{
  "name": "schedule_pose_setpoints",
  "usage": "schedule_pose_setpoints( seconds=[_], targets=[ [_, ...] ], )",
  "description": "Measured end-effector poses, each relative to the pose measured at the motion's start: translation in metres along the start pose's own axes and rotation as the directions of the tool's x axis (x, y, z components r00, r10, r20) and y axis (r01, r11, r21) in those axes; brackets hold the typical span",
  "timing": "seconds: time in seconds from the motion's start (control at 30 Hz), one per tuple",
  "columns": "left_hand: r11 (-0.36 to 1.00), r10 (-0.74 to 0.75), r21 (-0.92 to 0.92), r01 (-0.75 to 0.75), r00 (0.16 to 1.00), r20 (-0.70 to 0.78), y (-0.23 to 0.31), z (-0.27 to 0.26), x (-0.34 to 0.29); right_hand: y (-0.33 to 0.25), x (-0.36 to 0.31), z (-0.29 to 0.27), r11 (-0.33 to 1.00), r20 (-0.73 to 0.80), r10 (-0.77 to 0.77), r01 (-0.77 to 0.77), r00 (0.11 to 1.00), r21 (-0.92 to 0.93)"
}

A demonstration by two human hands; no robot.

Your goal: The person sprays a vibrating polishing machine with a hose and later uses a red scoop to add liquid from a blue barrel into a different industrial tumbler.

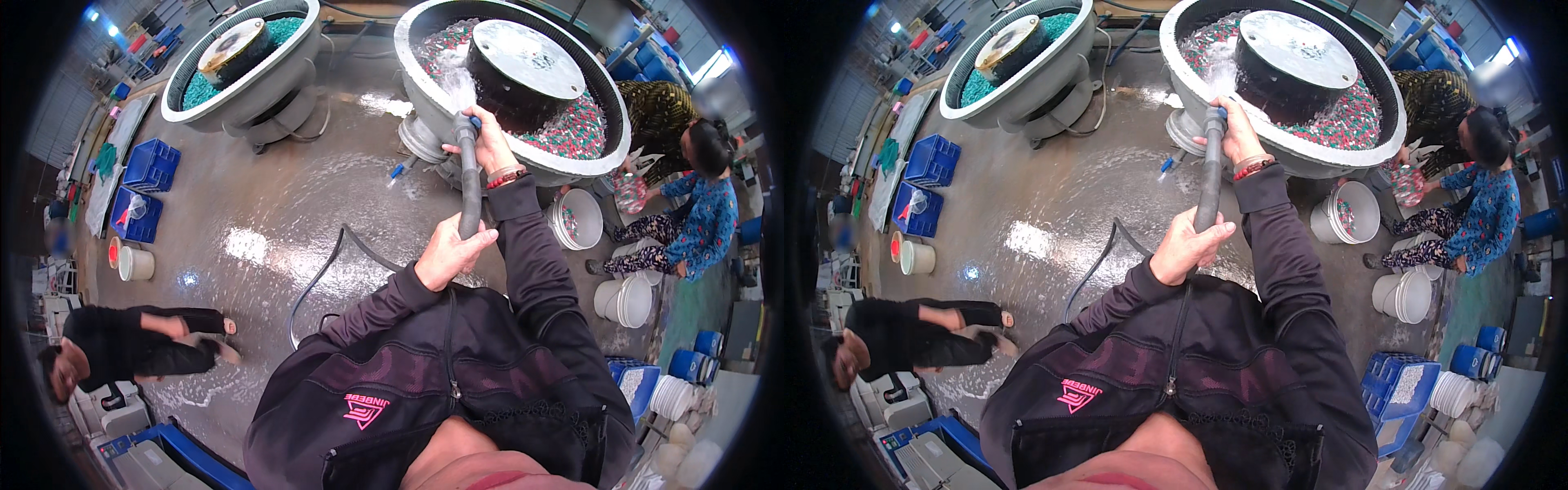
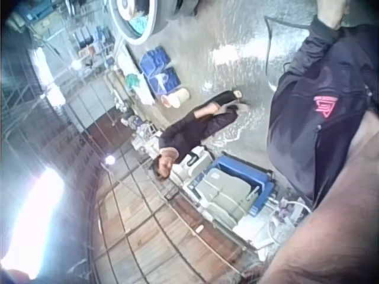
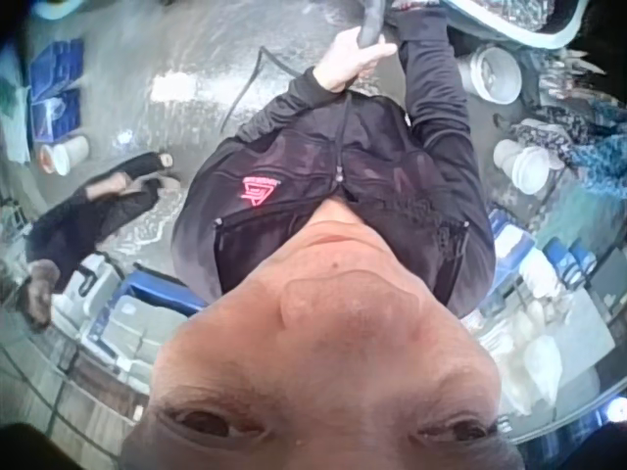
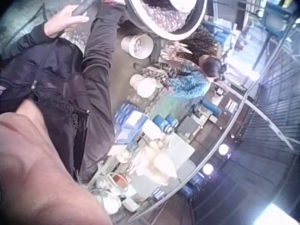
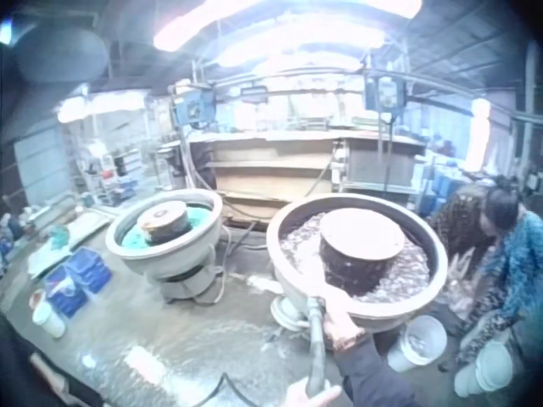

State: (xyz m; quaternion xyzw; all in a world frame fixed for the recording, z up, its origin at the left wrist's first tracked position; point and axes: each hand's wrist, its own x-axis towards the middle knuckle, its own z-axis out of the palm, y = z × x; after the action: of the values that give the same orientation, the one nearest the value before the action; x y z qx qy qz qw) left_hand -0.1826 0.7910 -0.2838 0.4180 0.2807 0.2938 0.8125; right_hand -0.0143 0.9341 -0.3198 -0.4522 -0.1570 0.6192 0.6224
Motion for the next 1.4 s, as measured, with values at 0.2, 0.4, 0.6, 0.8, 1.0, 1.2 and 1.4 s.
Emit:
schedule_pose_setpoints(
  seconds=[0.2, 0.4, 0.6, 0.8, 1.0, 1.2, 1.4],
  targets=[
    [1.000, 0.010, -0.009, -0.010, 1.000, -0.002, 0.000, -0.007, -0.005, 0.008, -0.001, 0.009, 1.000, -0.011, -0.013, 0.013, 1.000, -0.008],
    [0.999, 0.027, -0.021, -0.027, 1.000, -0.008, 0.002, -0.007, -0.007, 0.008, -0.001, 0.019, 1.000, 0.050, -0.013, 0.013, 0.999, 0.009],
    [1.000, -0.011, 0.014, 0.012, 1.000, -0.009, -0.004, -0.002, -0.008, 0.017, -0.010, -0.001, 0.996, -0.034, -0.084, 0.085, 0.996, 0.026],
    [0.993, -0.096, 0.068, 0.094, 0.995, 0.025, -0.023, 0.020, -0.001, 0.009, -0.031, -0.049, 0.993, -0.068, -0.081, 0.087, 0.994, 0.084],
    [0.990, -0.116, 0.086, 0.113, 0.993, 0.033, -0.040, 0.040, 0.007, 0.009, -0.026, -0.096, 0.993, -0.040, -0.057, 0.061, 0.998, 0.105],
    [0.997, -0.036, 0.071, 0.039, 0.998, -0.047, -0.045, 0.045, 0.005, 0.005, -0.025, -0.067, 0.998, 0.017, -0.056, 0.055, 0.998, 0.039],
    [0.987, 0.088, 0.146, -0.062, 0.980, -0.180, -0.037, 0.031, -0.013, 0.019, -0.018, -0.011, 0.999, 0.138, -0.038, 0.041, 0.990, -0.022]
  ],
)
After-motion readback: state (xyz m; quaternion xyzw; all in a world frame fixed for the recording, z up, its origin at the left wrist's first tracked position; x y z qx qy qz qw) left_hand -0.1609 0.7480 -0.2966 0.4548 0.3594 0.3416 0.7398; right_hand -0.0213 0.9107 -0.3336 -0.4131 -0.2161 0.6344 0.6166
